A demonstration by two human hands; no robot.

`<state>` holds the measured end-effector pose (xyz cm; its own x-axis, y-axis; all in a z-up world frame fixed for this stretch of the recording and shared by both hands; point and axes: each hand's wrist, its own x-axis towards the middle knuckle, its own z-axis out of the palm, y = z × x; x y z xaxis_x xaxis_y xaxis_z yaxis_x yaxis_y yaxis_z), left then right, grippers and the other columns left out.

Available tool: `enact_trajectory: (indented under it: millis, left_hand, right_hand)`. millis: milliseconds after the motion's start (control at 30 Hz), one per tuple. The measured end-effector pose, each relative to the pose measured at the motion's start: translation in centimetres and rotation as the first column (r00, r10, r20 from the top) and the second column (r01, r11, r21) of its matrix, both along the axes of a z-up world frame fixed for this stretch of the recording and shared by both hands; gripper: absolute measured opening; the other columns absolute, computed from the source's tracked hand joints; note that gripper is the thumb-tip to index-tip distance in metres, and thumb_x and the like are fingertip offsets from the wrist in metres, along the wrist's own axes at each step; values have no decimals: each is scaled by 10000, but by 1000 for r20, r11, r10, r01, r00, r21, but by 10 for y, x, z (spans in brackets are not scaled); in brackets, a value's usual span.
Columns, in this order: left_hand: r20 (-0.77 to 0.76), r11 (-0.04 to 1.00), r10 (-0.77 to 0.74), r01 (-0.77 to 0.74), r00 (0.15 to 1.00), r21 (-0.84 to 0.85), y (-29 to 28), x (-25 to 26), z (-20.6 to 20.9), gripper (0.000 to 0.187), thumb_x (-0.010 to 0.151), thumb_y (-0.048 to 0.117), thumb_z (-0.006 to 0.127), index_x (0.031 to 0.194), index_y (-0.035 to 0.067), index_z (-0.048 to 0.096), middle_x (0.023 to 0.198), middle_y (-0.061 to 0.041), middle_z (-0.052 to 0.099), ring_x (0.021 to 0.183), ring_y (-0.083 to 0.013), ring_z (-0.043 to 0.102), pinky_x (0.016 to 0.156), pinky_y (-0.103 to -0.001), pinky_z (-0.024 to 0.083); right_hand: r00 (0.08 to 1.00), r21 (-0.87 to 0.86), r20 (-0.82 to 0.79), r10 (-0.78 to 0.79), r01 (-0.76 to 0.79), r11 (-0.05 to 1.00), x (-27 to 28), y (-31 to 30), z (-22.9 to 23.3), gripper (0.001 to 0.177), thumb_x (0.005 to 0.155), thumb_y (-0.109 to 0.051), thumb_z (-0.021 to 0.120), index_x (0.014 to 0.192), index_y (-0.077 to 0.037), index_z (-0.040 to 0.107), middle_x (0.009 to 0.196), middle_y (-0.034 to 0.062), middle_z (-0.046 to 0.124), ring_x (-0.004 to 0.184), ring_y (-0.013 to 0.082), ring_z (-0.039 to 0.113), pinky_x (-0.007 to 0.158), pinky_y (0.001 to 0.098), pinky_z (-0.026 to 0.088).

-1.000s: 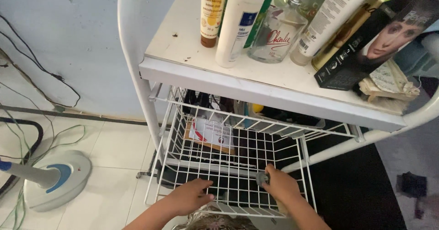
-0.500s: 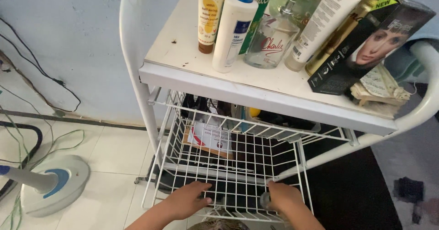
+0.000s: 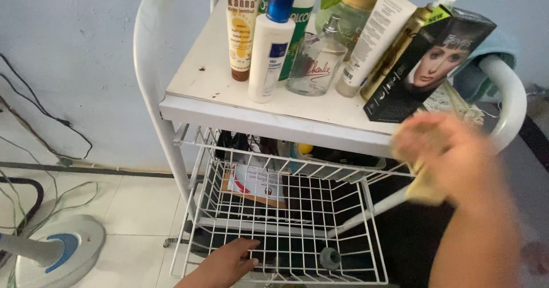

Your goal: Organizing and cleaning toiletries and accessories on a multi-tiered rolling cart.

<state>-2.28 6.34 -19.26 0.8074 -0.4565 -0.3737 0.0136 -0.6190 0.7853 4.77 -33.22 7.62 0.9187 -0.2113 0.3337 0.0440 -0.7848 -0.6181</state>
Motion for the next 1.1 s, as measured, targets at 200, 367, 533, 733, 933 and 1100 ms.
enact_trajectory:
  millis: [200,367,533,733,933,1100]
  left_hand:
    - [113,997,-34,41,993,-58,3,2,-15,504,946,336,682,1396,142,567,1318,-103,628,1118,-263,706,938,-373,575]
    - [34,1000,-4,4,999,-2,1,1,-12,500,943,343,679,1401,169,576,1319,-81,633,1121,-230,702,934,-362,580]
    - [5,997,64,-64,998,-47,3,3,-9,489,924,326,691,1376,162,602,1304,-69,663,1080,-213,725,911,-347,588]
    - [-52,985,90,-97,995,-144,4,4,-10,462,944,295,680,1366,126,596,1290,-64,663,1083,-181,735,899,-332,589]
    - [74,972,123,-105,990,-208,5,4,-26,444,913,274,705,1305,74,644,1197,-86,729,947,-203,760,830,-340,596]
    - [-39,981,94,-99,995,-170,6,7,-24,459,940,296,688,1340,82,618,1223,-78,696,998,-174,749,869,-327,587]
  right_hand:
    - [761,24,621,189,-259,966,62,-45,58,455,1075,-28,792,1454,-76,546,1424,84,608,1262,200,638,1152,318,574]
    - [697,-550,618,363,54,834,54,-22,80,615,983,72,860,1476,28,496,1404,233,591,1255,327,623,1023,404,555]
    - [799,-537,508,322,2,844,56,-43,65,547,1060,31,892,1454,-57,523,1318,163,671,1227,294,706,1039,396,588]
    - [794,-153,445,414,-388,909,52,-79,49,452,1121,-26,768,1435,1,444,1277,153,584,1188,206,659,1050,282,580]
    - [802,-62,499,329,-346,936,-6,-52,34,485,1181,-231,592,1608,-32,474,1380,127,591,1230,224,632,1101,331,567]
    - [835,225,350,424,-515,827,-50,-34,10,624,937,-349,737,1413,5,541,1292,96,639,1142,197,673,1052,369,576]
